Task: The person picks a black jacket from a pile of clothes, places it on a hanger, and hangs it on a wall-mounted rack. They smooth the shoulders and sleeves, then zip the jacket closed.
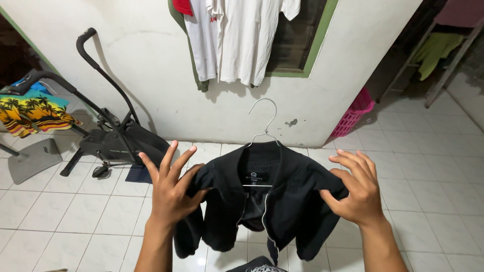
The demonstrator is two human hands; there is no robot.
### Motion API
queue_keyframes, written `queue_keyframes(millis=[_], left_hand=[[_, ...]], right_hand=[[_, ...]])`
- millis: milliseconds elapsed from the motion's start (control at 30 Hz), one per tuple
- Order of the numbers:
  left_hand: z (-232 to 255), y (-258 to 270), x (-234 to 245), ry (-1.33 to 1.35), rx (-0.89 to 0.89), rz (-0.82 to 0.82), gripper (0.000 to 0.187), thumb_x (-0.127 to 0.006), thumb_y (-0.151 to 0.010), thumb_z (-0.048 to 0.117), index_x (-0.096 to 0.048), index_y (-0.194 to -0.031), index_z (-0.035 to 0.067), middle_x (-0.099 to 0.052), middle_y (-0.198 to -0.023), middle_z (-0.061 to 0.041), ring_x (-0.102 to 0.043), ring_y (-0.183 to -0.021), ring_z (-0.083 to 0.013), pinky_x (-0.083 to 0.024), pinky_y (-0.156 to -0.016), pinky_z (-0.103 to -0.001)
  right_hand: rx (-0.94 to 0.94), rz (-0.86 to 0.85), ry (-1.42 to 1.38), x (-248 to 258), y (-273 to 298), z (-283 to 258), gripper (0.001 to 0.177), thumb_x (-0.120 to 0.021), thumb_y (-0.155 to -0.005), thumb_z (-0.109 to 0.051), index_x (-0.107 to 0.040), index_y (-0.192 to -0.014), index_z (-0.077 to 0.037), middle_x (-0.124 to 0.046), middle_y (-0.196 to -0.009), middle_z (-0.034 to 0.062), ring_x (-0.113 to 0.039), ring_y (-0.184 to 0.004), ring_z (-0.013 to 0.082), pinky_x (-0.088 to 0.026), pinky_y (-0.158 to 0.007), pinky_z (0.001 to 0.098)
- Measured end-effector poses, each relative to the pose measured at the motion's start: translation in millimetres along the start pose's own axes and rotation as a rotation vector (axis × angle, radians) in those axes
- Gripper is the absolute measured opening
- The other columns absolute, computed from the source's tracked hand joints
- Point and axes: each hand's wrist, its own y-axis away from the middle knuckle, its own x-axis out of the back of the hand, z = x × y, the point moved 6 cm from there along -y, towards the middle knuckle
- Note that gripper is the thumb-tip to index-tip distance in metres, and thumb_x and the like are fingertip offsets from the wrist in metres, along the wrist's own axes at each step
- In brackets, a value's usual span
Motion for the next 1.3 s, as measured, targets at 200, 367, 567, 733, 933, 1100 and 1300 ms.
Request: queue_keyframes(millis=[200, 367, 567, 733, 933, 1100, 1300], left_hand=[[0.9, 1.6, -1.1, -0.009, -0.001, -0.018, 0.057, -0.093, -0.054, 0.031, -0.075, -0.106, 0.014, -0.056, -0.148, -0.002, -0.033, -0.151, -0.0343, 0.008, -0.114, -0.088], [4.9, -1.3, 2.7, -0.043, -0.108, 0.086, 0.048, -0.091, -0.063, 0.021, -0.076, -0.106, 0.011, -0.064, -0.143, -0.011, -0.046, -0.143, -0.0468, -0.004, -0.113, -0.085], [3.1, 0.0, 0.7, -0.046, -0.113, 0.058, 0.055, -0.094, -0.057, 0.020, -0.076, -0.108, 0.010, -0.063, -0.145, -0.011, -0.044, -0.144, -0.0474, -0.003, -0.112, -0.086], [2.7, 0.6, -1.2, -0.042, -0.110, 0.049, 0.058, -0.094, -0.053, 0.020, -0.076, -0.108, 0.011, -0.063, -0.145, -0.011, -0.044, -0.144, -0.0477, -0.003, -0.112, -0.087], [2.2, -0.1, -0.2, -0.047, -0.096, 0.053, 0.051, -0.094, -0.060, 0.022, -0.076, -0.106, 0.012, -0.064, -0.143, -0.011, -0.045, -0.143, -0.0474, -0.005, -0.112, -0.086], [2.8, -0.2, -1.1, -0.046, -0.086, 0.049, 0.047, -0.094, -0.062, 0.022, -0.077, -0.105, 0.011, -0.064, -0.144, -0.010, -0.045, -0.144, -0.0469, -0.005, -0.112, -0.086], [3.7, -0.6, -1.5, -0.048, -0.093, 0.058, 0.050, -0.092, -0.061, 0.018, -0.075, -0.108, 0.011, -0.064, -0.143, -0.010, -0.045, -0.144, -0.0468, -0.004, -0.112, -0.086]], right_hand=[[0.010, -0.015, -0.010, -1.3, 1.4, -1.4, 0.027, -0.079, -0.059, -0.006, -0.068, -0.084, -0.005, -0.070, -0.119, 0.0088, -0.062, -0.127, 0.0297, -0.039, -0.123, 0.0562], [0.099, 0.068, -0.027, -8.1, 9.0, 9.7, 0.028, -0.086, -0.068, -0.020, -0.071, -0.086, -0.006, -0.072, -0.117, 0.0099, -0.067, -0.119, 0.0397, -0.043, -0.112, 0.0597], [0.086, 0.056, -0.041, -8.5, 7.7, 8.5, 0.026, -0.086, -0.067, -0.017, -0.071, -0.086, -0.005, -0.073, -0.116, 0.0098, -0.067, -0.119, 0.0395, -0.042, -0.113, 0.0592], [0.086, 0.051, -0.039, -9.1, 7.3, 8.9, 0.027, -0.087, -0.067, -0.016, -0.071, -0.085, -0.006, -0.073, -0.116, 0.0090, -0.067, -0.119, 0.0387, -0.043, -0.113, 0.0585], [0.081, 0.042, -0.043, -12.1, 9.2, 11.8, 0.028, -0.087, -0.066, -0.016, -0.072, -0.086, -0.006, -0.073, -0.116, 0.0094, -0.067, -0.120, 0.0393, -0.042, -0.114, 0.0589], [0.071, 0.038, -0.055, -13.7, 10.4, 13.5, 0.027, -0.087, -0.065, -0.015, -0.072, -0.086, -0.006, -0.073, -0.116, 0.0094, -0.067, -0.120, 0.0393, -0.042, -0.113, 0.0590], [0.062, 0.038, -0.072, -16.4, 12.1, 14.5, 0.029, -0.087, -0.064, -0.012, -0.072, -0.087, -0.005, -0.073, -0.116, 0.0100, -0.067, -0.120, 0.0396, -0.042, -0.113, 0.0591]])
